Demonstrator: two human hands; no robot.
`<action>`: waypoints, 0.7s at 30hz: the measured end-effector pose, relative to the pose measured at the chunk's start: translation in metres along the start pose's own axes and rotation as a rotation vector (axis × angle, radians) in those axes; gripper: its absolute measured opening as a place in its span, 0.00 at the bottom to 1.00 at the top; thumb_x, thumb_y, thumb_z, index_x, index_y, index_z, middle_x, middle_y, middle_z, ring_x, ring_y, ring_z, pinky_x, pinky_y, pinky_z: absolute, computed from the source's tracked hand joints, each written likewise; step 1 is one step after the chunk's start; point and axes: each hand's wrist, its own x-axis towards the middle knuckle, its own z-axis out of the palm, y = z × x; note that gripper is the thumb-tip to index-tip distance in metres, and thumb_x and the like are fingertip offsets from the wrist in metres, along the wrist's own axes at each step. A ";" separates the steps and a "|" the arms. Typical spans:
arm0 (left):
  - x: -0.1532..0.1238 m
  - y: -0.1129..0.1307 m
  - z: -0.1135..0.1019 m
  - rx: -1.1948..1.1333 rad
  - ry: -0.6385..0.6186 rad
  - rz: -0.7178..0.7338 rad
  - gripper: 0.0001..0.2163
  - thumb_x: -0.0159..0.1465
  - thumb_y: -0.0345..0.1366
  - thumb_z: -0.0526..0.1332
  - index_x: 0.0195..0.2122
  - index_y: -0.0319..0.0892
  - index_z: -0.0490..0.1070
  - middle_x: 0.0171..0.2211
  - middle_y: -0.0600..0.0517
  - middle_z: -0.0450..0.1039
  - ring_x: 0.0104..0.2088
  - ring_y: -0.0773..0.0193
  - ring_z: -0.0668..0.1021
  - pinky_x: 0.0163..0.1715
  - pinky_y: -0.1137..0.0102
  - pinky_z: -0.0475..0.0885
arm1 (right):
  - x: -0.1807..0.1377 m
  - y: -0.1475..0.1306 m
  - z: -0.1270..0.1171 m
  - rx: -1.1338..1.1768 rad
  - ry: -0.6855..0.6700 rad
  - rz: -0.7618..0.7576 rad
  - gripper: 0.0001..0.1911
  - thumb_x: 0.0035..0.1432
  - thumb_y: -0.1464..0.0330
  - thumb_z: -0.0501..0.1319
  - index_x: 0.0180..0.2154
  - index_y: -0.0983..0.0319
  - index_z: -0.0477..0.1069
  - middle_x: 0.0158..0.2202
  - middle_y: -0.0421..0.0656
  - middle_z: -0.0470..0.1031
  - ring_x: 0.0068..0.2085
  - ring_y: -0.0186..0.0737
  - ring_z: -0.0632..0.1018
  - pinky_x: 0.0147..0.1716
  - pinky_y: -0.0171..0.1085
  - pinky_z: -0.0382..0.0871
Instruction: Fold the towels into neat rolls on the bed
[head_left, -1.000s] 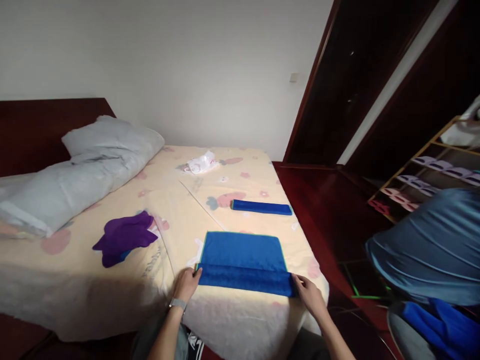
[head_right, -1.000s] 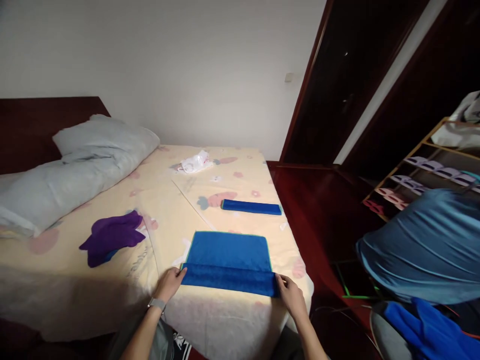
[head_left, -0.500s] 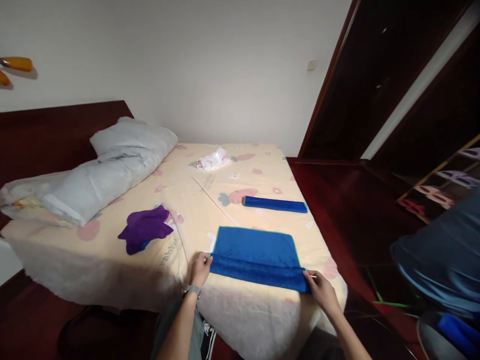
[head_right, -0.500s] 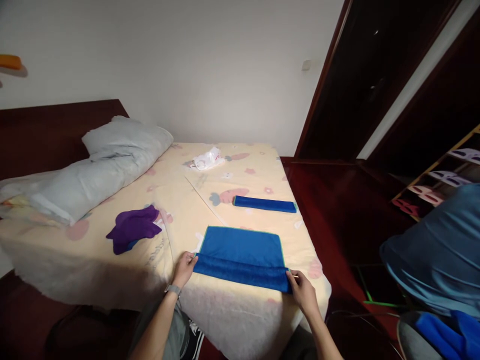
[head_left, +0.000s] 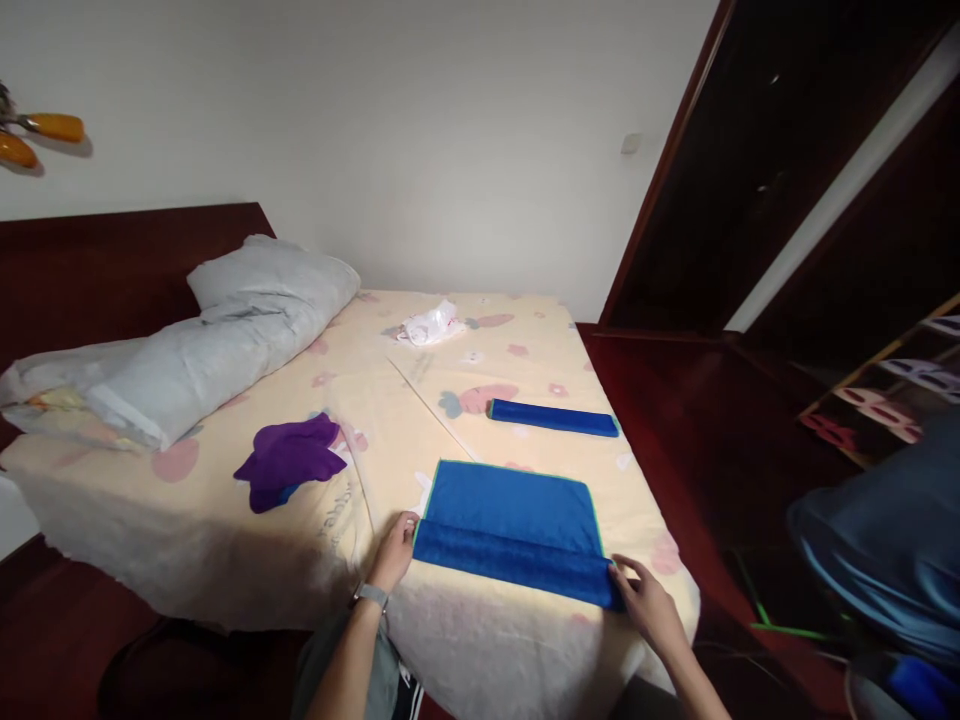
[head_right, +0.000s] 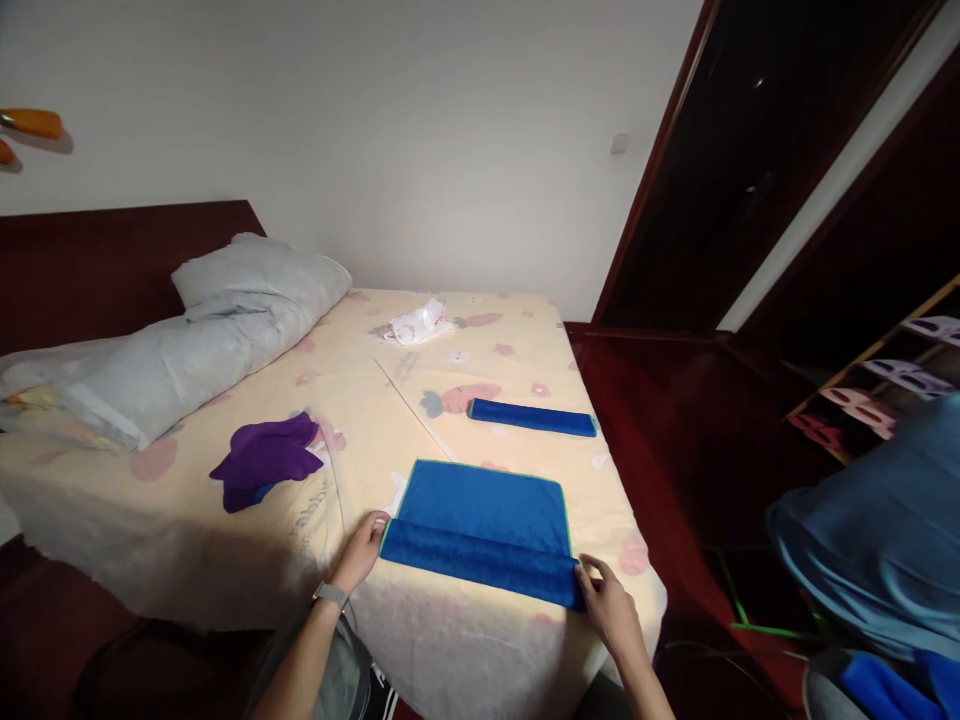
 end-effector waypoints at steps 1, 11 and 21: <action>-0.001 -0.002 -0.002 -0.007 -0.030 0.060 0.18 0.64 0.23 0.48 0.49 0.43 0.70 0.45 0.48 0.78 0.46 0.63 0.79 0.46 0.70 0.72 | 0.000 0.001 0.000 0.003 0.010 -0.008 0.35 0.54 0.44 0.51 0.53 0.60 0.69 0.37 0.50 0.82 0.39 0.54 0.82 0.40 0.45 0.72; -0.009 -0.025 -0.010 0.147 -0.184 0.338 0.34 0.49 0.18 0.56 0.57 0.50 0.71 0.64 0.49 0.62 0.64 0.56 0.66 0.64 0.62 0.63 | -0.019 -0.002 -0.003 -0.163 -0.098 -0.545 0.30 0.47 0.67 0.58 0.55 0.56 0.72 0.63 0.45 0.66 0.63 0.50 0.67 0.63 0.49 0.60; -0.002 -0.009 -0.010 0.076 -0.092 0.299 0.15 0.67 0.39 0.55 0.53 0.47 0.71 0.54 0.45 0.73 0.54 0.56 0.75 0.57 0.60 0.69 | -0.012 -0.009 -0.001 0.132 -0.113 -0.270 0.25 0.60 0.52 0.54 0.53 0.59 0.67 0.40 0.45 0.80 0.42 0.47 0.80 0.44 0.41 0.72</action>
